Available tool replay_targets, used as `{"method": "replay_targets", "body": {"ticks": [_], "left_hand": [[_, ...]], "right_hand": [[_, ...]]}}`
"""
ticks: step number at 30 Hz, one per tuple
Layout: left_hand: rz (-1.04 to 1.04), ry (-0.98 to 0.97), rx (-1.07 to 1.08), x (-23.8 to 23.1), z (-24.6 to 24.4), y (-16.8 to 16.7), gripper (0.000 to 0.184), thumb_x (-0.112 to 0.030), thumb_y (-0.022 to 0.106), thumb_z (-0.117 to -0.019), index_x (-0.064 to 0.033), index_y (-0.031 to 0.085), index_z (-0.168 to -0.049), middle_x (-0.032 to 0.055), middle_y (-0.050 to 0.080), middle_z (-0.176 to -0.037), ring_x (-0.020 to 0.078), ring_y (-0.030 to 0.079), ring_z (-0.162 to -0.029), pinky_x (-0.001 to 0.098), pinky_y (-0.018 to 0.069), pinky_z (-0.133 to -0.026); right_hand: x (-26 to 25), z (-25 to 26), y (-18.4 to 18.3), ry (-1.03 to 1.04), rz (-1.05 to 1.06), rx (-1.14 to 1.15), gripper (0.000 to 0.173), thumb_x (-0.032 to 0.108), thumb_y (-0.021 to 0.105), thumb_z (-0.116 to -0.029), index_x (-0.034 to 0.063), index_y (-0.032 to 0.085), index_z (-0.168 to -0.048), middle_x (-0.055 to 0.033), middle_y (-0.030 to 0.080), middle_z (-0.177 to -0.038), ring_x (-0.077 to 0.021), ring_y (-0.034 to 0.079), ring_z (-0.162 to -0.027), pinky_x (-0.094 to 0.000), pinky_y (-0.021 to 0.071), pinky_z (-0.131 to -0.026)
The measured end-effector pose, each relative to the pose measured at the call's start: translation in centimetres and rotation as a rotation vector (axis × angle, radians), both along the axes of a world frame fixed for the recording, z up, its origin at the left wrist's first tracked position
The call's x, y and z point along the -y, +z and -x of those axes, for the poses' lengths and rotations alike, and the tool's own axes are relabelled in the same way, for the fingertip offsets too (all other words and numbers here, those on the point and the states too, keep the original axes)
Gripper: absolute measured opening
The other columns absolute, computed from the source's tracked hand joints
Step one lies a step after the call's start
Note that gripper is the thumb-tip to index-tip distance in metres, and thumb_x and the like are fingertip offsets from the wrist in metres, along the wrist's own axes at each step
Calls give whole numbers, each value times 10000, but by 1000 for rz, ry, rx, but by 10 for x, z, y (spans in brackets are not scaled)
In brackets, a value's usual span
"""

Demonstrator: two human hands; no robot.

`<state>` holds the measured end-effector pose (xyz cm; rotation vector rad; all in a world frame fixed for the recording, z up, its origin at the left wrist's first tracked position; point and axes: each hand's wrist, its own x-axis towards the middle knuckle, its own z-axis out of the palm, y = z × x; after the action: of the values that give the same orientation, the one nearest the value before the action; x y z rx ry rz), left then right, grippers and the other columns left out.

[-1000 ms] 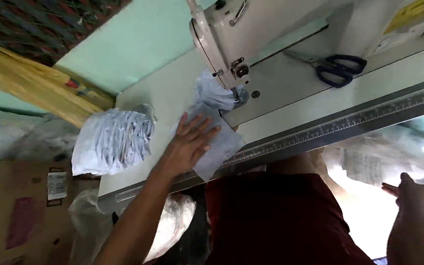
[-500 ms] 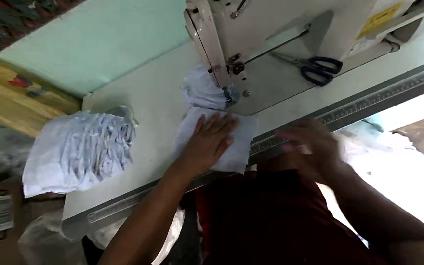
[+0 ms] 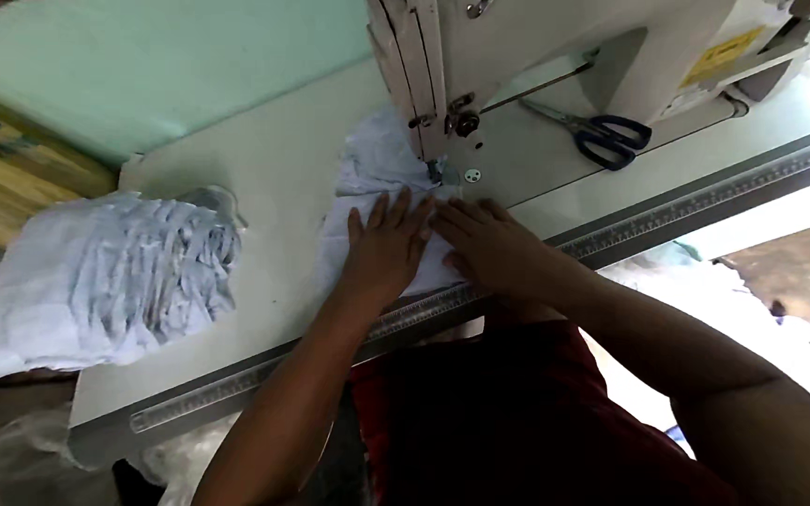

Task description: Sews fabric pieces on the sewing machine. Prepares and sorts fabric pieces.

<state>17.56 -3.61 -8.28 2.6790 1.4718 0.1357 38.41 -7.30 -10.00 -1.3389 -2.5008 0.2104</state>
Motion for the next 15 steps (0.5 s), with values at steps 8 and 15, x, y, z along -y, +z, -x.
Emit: {"method": "replay_targets", "body": {"ticks": [8, 15], "left_hand": [[-47, -47, 55, -6, 0, -3, 536, -454, 240, -1109, -291, 383, -1599, 7, 324, -1676, 362, 258, -1550, 789, 152, -1138], [-50, -122, 93, -7, 6, -6, 540, -442, 281, -1105, -214, 462, -1560, 4, 442, -1612, 349, 322, -1529, 807, 122, -1133]], "right_hand": [[-11, -4, 1, 9, 32, -7, 536, 365, 454, -1080, 72, 471, -1529, -149, 402, -1625, -342, 367, -1510, -615, 278, -1200], [-12, -7, 0, 24, 4, 2, 546, 380, 459, -1082, 70, 467, -1532, -134, 406, -1625, -332, 376, -1506, -596, 292, -1199]]}}
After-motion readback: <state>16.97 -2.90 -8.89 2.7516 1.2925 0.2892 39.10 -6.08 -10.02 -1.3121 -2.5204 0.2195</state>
